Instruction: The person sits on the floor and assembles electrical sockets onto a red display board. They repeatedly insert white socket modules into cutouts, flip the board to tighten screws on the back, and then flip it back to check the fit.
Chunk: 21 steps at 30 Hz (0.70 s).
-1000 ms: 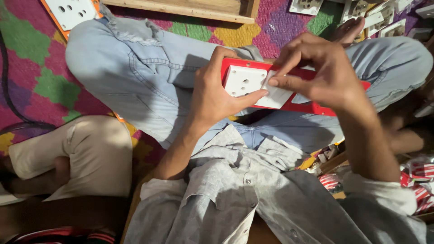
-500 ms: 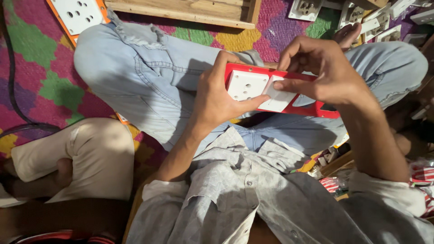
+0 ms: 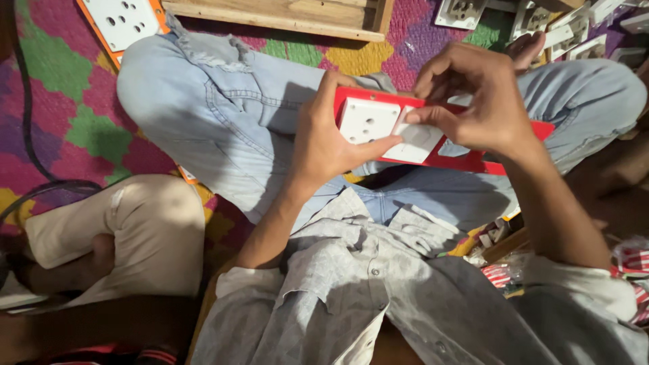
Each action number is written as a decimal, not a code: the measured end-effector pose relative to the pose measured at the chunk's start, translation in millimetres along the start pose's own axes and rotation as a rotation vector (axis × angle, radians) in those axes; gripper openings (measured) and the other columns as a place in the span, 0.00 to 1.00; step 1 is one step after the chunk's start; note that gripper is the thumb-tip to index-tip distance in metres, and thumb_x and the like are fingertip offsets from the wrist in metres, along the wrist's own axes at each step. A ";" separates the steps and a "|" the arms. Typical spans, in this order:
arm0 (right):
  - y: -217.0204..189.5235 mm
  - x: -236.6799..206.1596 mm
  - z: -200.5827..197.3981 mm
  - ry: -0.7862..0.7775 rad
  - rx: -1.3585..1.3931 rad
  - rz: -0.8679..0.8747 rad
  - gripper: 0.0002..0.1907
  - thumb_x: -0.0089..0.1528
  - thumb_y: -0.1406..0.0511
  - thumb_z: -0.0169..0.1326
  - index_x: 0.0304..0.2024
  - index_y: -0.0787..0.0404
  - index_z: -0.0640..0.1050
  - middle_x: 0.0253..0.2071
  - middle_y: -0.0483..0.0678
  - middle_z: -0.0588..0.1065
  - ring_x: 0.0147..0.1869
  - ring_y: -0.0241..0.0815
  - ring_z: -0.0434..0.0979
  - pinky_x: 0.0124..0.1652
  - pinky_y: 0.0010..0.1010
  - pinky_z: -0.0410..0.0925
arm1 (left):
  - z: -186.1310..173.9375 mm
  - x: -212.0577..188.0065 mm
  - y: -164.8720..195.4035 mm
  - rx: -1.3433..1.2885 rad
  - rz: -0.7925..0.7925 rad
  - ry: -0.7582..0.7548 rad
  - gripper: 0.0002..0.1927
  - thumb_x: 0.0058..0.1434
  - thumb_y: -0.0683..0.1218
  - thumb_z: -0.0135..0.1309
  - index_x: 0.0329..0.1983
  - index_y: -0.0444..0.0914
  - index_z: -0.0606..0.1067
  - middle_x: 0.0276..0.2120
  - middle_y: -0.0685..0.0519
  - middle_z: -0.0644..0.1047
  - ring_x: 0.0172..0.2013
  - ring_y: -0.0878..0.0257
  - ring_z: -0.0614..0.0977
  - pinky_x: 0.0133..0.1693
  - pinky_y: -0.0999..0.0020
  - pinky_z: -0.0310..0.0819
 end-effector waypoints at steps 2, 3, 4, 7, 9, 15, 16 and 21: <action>-13.9 -12.6 -6.8 0.054 -0.294 -0.073 0.13 0.63 0.71 0.64 0.46 0.71 0.75 0.41 0.54 0.78 0.43 0.39 0.80 0.42 0.29 0.73 | -1.4 1.7 -3.2 -0.007 -0.020 0.027 0.38 0.46 0.51 0.80 0.48 0.37 0.65 0.35 0.47 0.82 0.37 0.58 0.88 0.40 0.65 0.84; -19.8 -20.4 -9.0 0.078 -0.441 -0.116 0.13 0.65 0.69 0.62 0.48 0.72 0.76 0.40 0.56 0.78 0.43 0.42 0.81 0.41 0.31 0.72 | -2.3 2.2 -2.2 -0.024 -0.005 0.040 0.37 0.47 0.50 0.80 0.49 0.37 0.65 0.36 0.47 0.82 0.37 0.58 0.88 0.40 0.65 0.84; -15.2 -28.1 -11.2 0.075 -0.589 -0.034 0.11 0.67 0.66 0.61 0.47 0.69 0.78 0.37 0.55 0.78 0.40 0.44 0.80 0.39 0.34 0.71 | -2.6 2.8 -0.8 -0.040 0.011 0.050 0.37 0.47 0.50 0.79 0.49 0.36 0.65 0.36 0.48 0.81 0.37 0.57 0.89 0.40 0.65 0.84; 11.8 -56.6 -25.1 0.067 -0.759 0.270 0.11 0.71 0.59 0.57 0.44 0.60 0.82 0.28 0.50 0.78 0.31 0.48 0.77 0.33 0.38 0.67 | -0.3 3.3 -1.7 0.023 -0.072 0.027 0.39 0.48 0.53 0.79 0.52 0.36 0.66 0.40 0.48 0.82 0.42 0.57 0.89 0.44 0.63 0.85; 40.8 -74.9 -29.5 0.043 -0.506 0.486 0.11 0.72 0.60 0.50 0.43 0.57 0.82 0.20 0.46 0.78 0.24 0.45 0.75 0.27 0.37 0.67 | 0.4 4.7 9.9 0.173 0.029 0.037 0.44 0.49 0.55 0.79 0.58 0.36 0.64 0.49 0.45 0.77 0.52 0.53 0.82 0.54 0.57 0.77; 46.0 -82.1 -50.5 0.146 -0.720 0.076 0.07 0.72 0.62 0.57 0.44 0.56 0.84 0.27 0.52 0.75 0.30 0.53 0.76 0.31 0.43 0.65 | 35.2 0.3 44.1 0.551 0.488 -0.250 0.50 0.48 0.64 0.75 0.69 0.45 0.65 0.68 0.45 0.65 0.70 0.45 0.63 0.71 0.42 0.51; 48.1 -83.5 -56.2 0.141 -0.731 0.097 0.07 0.72 0.61 0.57 0.44 0.56 0.84 0.26 0.52 0.75 0.29 0.54 0.75 0.31 0.43 0.64 | 38.9 0.3 43.6 0.550 0.487 -0.298 0.47 0.50 0.61 0.75 0.70 0.44 0.66 0.69 0.46 0.66 0.70 0.46 0.64 0.72 0.42 0.53; 33.7 -86.8 -76.5 0.103 -0.741 0.091 0.08 0.66 0.65 0.56 0.46 0.55 0.84 0.25 0.50 0.75 0.29 0.53 0.76 0.32 0.42 0.66 | 50.3 -1.5 49.7 0.628 0.558 -0.342 0.41 0.51 0.51 0.73 0.68 0.42 0.71 0.68 0.47 0.68 0.69 0.46 0.68 0.72 0.41 0.57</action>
Point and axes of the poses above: each hand's wrist, its own x-axis towards the middle knuckle, its own z-axis out of the palm, y = z × x, the point moved 7 cm from there along x, towards the middle knuckle
